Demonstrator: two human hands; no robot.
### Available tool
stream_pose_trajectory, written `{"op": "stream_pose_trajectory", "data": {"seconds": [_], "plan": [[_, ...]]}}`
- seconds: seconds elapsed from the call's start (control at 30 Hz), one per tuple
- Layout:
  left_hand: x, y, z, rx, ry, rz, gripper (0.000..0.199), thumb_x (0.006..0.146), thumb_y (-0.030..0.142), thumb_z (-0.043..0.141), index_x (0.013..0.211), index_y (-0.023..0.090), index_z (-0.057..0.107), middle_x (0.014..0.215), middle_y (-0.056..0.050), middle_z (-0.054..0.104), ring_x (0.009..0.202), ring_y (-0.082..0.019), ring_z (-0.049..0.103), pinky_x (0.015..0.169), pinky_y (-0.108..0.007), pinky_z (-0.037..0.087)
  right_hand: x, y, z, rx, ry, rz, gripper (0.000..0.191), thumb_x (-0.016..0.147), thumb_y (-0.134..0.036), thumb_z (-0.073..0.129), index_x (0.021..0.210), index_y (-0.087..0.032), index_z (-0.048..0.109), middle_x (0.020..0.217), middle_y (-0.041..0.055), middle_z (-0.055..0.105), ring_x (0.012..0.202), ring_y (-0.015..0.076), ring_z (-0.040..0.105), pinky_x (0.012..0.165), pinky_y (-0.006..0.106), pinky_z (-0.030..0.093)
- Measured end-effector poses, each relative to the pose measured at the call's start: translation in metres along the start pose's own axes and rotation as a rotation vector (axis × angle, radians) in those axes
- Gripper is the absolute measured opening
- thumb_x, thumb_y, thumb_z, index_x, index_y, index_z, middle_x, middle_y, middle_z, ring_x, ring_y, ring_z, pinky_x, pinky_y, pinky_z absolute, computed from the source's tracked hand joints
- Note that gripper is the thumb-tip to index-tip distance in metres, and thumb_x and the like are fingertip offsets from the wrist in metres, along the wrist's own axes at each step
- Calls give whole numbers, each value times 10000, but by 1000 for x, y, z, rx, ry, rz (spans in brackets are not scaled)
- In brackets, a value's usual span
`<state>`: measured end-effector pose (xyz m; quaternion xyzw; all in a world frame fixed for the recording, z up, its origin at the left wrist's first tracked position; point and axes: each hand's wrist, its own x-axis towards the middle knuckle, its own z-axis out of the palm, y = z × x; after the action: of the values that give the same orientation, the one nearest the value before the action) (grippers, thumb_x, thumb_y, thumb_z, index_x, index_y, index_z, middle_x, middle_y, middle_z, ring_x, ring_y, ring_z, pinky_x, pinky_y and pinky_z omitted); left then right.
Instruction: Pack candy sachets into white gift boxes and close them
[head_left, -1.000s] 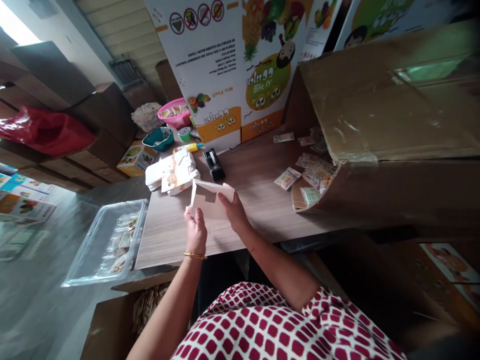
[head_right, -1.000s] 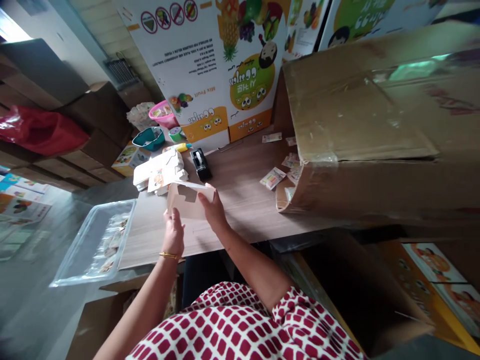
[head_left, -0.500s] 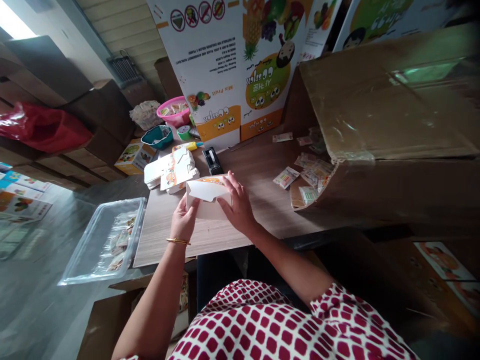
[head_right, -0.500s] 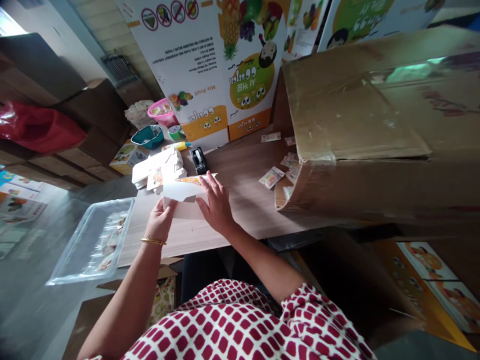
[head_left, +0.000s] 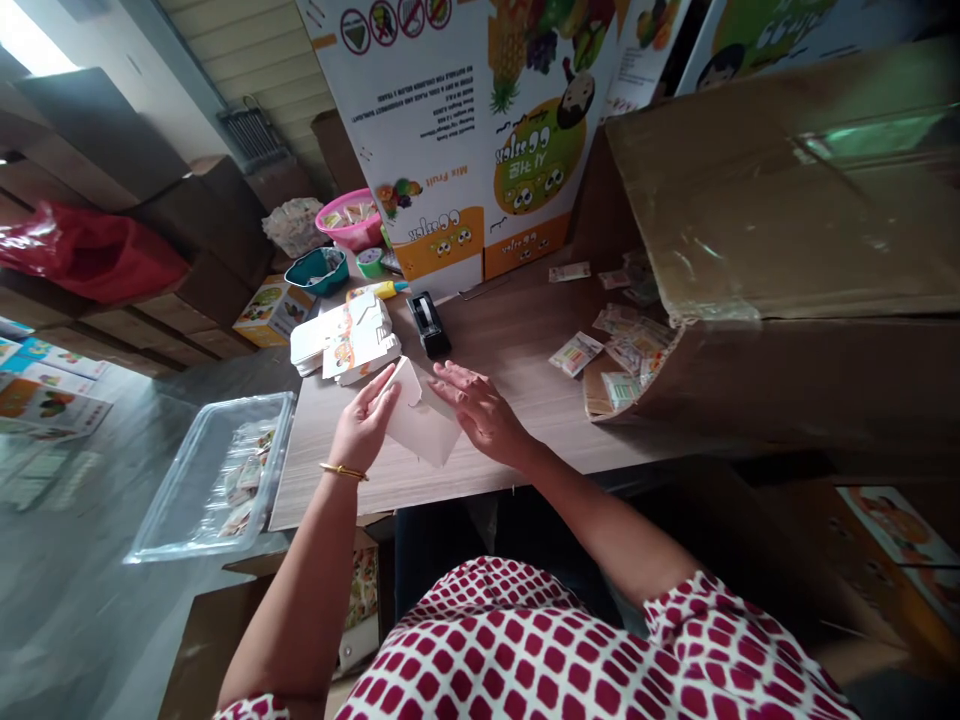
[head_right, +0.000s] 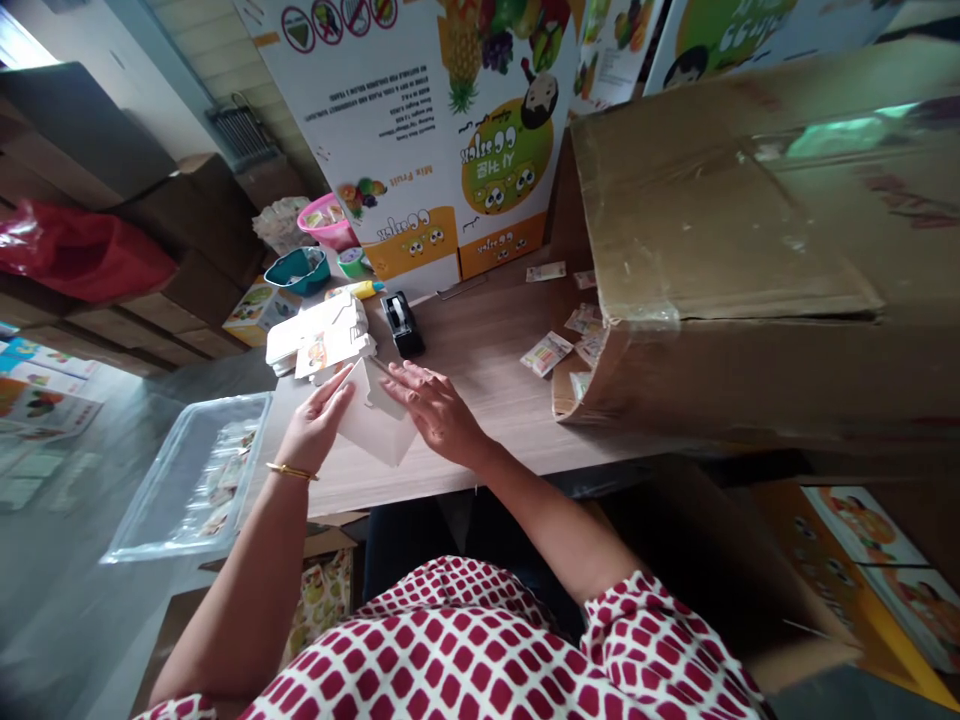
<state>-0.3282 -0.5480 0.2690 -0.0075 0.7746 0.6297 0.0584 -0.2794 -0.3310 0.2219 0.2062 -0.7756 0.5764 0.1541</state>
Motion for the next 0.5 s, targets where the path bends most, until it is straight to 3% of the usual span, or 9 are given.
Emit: {"op": "stream_pose_trajectory", "data": {"seconds": [0.07,0.2,0.33,0.4,0.5], "plan": [[2,5,-5,27,-20,-20,731,717,596,847,1313,193,718,1220,-116,762,1199,-354,676,1012,-436,585,1,-7,-4,88,-49,5,470,971,-549,599,1372,-310,656,1557,49,528,1528,314,359,1258,568,262],[0,8,-10,41,-138,-3,752,713,631,835,1319,203,714,1260,-123,746,1168,-337,693,966,-399,606,9,-7,-6,404,-64,173,548,960,-684,533,1325,-299,667,1558,57,519,1458,297,466,1185,540,394],[-5,9,-5,60,-139,27,717,724,633,826,1283,194,730,1269,-134,740,1133,-334,708,923,-388,621,17,1,8,579,-156,356,928,811,-572,795,1598,-339,361,1635,68,415,1449,289,475,1122,469,484],[-6,8,-1,56,-92,78,680,730,621,828,1253,196,738,1277,-137,734,1190,-337,686,973,-395,600,17,3,19,549,-98,385,995,811,-499,812,1634,-325,281,1629,72,423,1435,288,488,1141,457,471],[-4,-4,7,-16,36,222,660,839,656,713,1334,220,673,1397,-131,665,1343,-307,596,1113,-412,510,17,10,34,460,100,356,875,886,-463,726,1629,-281,302,1579,89,486,1394,284,527,1188,466,419]]}}
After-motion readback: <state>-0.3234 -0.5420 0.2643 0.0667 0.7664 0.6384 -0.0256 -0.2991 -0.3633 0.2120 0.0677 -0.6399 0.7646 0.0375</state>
